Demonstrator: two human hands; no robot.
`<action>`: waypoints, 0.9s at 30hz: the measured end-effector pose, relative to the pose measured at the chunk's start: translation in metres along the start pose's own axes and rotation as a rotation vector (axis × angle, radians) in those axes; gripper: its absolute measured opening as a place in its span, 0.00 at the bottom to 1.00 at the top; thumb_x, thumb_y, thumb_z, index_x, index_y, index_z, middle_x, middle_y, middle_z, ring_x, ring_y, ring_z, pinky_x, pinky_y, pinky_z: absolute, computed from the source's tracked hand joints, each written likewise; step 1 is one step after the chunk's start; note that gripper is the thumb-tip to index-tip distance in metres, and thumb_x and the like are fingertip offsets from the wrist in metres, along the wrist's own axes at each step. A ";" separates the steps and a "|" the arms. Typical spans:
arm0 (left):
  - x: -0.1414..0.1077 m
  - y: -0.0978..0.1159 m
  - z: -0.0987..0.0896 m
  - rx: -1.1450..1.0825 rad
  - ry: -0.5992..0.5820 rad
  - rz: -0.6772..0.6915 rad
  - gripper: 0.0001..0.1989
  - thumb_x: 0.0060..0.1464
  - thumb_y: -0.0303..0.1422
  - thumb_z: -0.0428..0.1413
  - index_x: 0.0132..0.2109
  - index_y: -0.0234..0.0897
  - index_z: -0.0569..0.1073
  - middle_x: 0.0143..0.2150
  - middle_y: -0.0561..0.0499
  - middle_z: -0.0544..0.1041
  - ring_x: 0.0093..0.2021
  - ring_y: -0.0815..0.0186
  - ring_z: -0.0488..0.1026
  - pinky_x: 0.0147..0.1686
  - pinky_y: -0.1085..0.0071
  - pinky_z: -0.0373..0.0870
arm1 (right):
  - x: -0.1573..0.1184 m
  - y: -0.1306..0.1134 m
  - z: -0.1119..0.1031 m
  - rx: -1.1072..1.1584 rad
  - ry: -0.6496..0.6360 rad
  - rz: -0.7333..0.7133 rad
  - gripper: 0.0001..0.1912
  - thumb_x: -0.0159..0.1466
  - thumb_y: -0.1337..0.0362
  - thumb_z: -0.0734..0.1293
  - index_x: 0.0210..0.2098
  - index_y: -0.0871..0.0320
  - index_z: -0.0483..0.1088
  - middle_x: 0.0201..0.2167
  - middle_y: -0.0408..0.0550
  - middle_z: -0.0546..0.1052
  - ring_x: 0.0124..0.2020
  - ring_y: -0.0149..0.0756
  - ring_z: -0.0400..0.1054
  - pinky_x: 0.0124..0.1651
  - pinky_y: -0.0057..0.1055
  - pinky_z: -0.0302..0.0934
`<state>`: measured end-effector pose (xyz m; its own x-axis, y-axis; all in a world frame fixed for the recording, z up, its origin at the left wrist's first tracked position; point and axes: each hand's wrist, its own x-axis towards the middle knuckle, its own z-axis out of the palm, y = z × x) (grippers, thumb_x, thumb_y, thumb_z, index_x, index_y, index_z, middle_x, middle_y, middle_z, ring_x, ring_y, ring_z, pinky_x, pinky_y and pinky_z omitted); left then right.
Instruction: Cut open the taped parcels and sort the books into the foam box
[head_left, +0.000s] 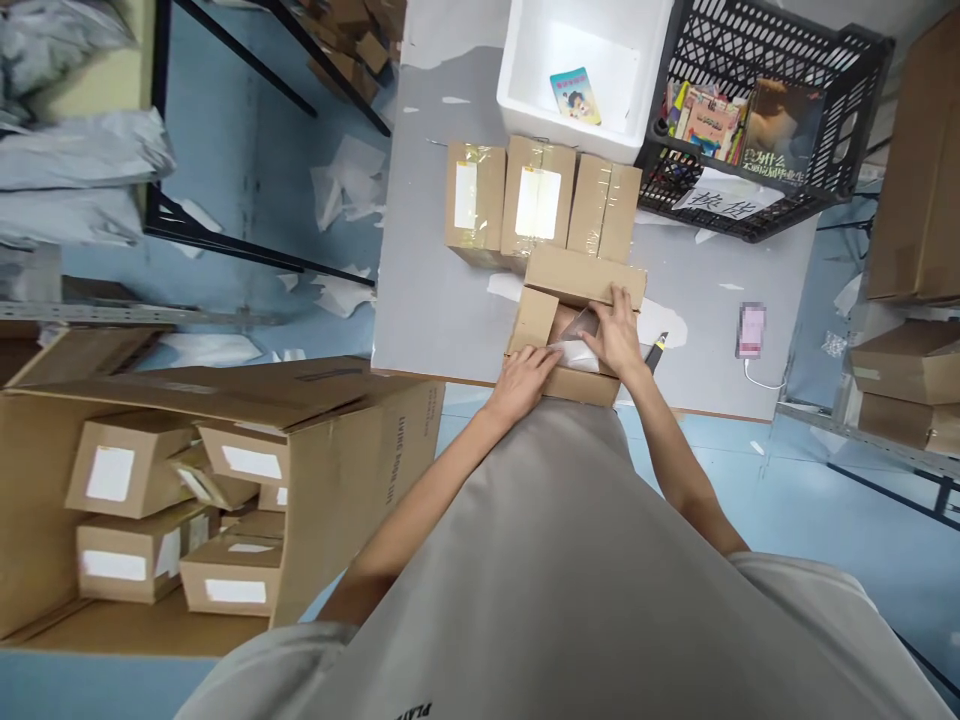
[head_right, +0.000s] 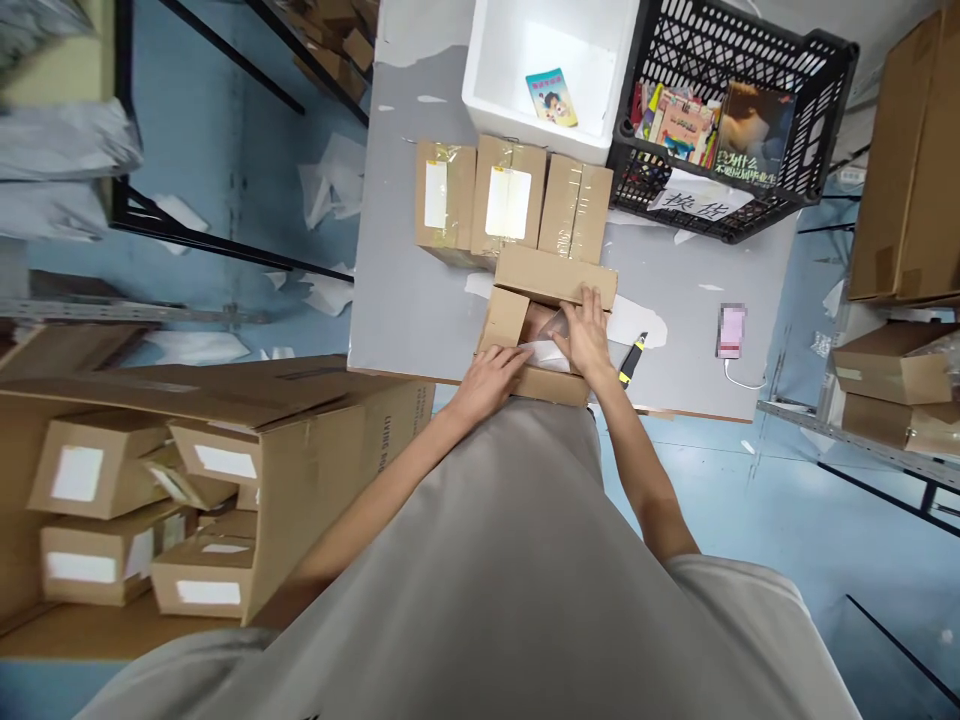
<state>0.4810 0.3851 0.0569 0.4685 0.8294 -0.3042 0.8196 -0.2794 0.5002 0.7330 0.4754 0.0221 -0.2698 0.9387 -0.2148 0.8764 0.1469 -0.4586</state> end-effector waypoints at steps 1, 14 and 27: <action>0.008 0.004 -0.001 0.026 -0.035 0.006 0.36 0.68 0.19 0.54 0.80 0.43 0.71 0.75 0.38 0.76 0.69 0.44 0.72 0.65 0.47 0.73 | -0.005 -0.007 0.001 -0.008 -0.022 -0.048 0.28 0.77 0.51 0.71 0.71 0.57 0.74 0.89 0.63 0.52 0.91 0.66 0.39 0.87 0.72 0.47; -0.013 -0.014 -0.045 0.085 0.097 -0.074 0.29 0.68 0.38 0.68 0.73 0.46 0.77 0.64 0.33 0.79 0.65 0.34 0.73 0.62 0.41 0.72 | -0.023 -0.033 -0.004 -0.102 -0.346 -0.208 0.37 0.80 0.49 0.70 0.80 0.63 0.69 0.74 0.66 0.78 0.77 0.59 0.70 0.91 0.59 0.39; 0.058 -0.027 -0.018 0.114 -0.083 -0.261 0.11 0.62 0.31 0.67 0.50 0.32 0.85 0.54 0.23 0.84 0.64 0.30 0.77 0.64 0.38 0.76 | 0.002 -0.057 0.000 -0.214 -0.508 0.009 0.54 0.69 0.62 0.82 0.87 0.58 0.57 0.73 0.70 0.79 0.70 0.68 0.78 0.74 0.55 0.72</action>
<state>0.4802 0.4500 0.0405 0.2589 0.8394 -0.4778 0.9452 -0.1184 0.3041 0.6825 0.4689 0.0478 -0.3744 0.6789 -0.6315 0.9267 0.2495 -0.2812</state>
